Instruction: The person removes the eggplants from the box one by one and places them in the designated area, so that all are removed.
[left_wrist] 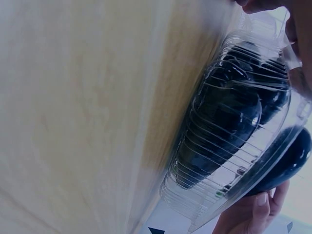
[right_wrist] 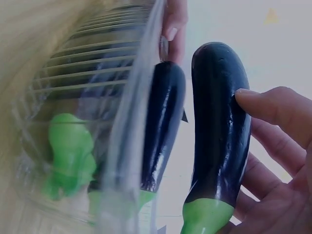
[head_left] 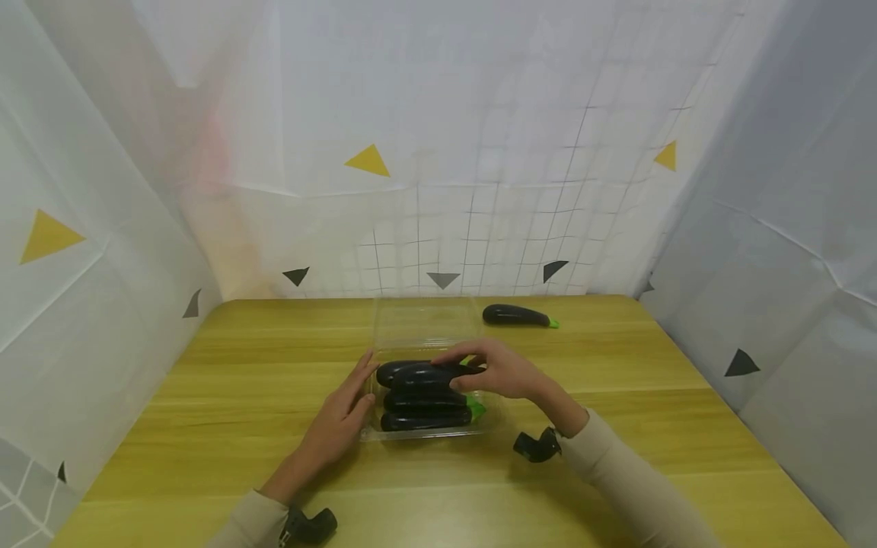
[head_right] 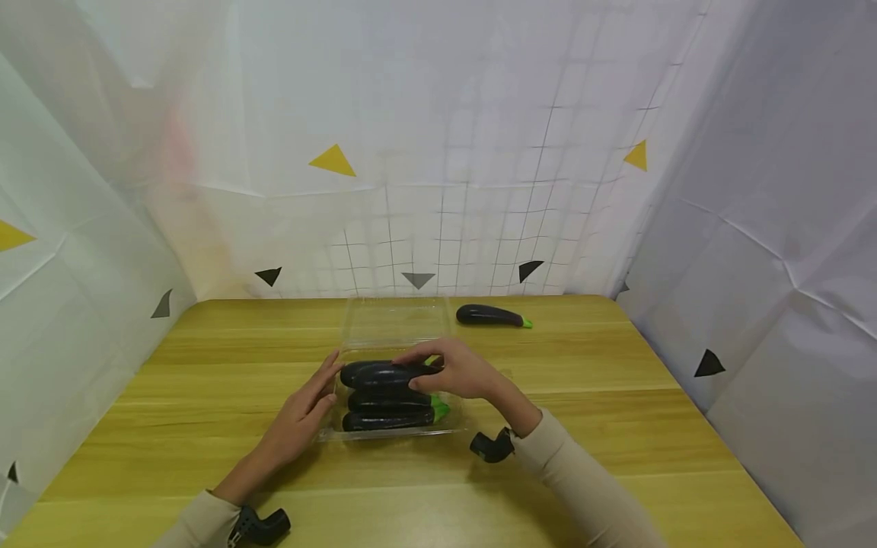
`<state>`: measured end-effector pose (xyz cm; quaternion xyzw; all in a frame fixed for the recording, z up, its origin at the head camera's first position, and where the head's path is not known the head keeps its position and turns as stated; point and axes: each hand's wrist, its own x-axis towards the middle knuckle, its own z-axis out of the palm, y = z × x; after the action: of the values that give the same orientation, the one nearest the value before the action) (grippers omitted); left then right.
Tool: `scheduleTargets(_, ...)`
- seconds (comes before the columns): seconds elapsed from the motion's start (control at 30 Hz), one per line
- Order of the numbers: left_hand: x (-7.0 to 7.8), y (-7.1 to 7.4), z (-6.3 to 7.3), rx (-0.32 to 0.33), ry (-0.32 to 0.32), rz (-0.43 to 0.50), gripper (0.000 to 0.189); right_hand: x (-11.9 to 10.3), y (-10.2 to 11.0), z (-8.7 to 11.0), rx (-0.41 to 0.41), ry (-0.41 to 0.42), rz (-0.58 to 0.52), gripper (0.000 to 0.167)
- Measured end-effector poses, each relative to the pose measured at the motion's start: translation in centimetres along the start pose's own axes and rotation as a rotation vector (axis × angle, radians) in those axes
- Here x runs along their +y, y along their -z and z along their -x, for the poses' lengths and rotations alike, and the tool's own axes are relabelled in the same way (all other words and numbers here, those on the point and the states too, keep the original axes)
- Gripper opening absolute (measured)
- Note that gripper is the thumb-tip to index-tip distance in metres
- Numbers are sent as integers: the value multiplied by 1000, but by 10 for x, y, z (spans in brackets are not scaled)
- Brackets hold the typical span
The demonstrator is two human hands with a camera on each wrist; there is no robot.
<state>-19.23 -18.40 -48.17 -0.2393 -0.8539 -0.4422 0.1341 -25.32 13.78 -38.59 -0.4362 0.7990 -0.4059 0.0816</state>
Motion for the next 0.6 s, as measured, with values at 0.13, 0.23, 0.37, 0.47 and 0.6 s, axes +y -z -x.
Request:
scheduleTargets(0.13, 0, 0, 1, -3, 5, 7, 53, 0, 3, 1, 23, 9, 2, 39)
scheduleTargets(0.23, 0, 0, 1, -2, 3, 7, 53, 0, 5, 2, 26, 20, 9, 38)
scheduleTargets(0.37, 0, 0, 1, 1, -3, 10, 54, -1, 8, 4, 27, 25, 15, 39)
scheduleTargets(0.47, 0, 0, 1, 0, -10, 11, 54, 0, 10, 5, 29, 26, 20, 39)
scheduleTargets(0.6, 1, 0, 0, -3, -10, 11, 54, 0, 13, 6, 30, 24, 30, 39)
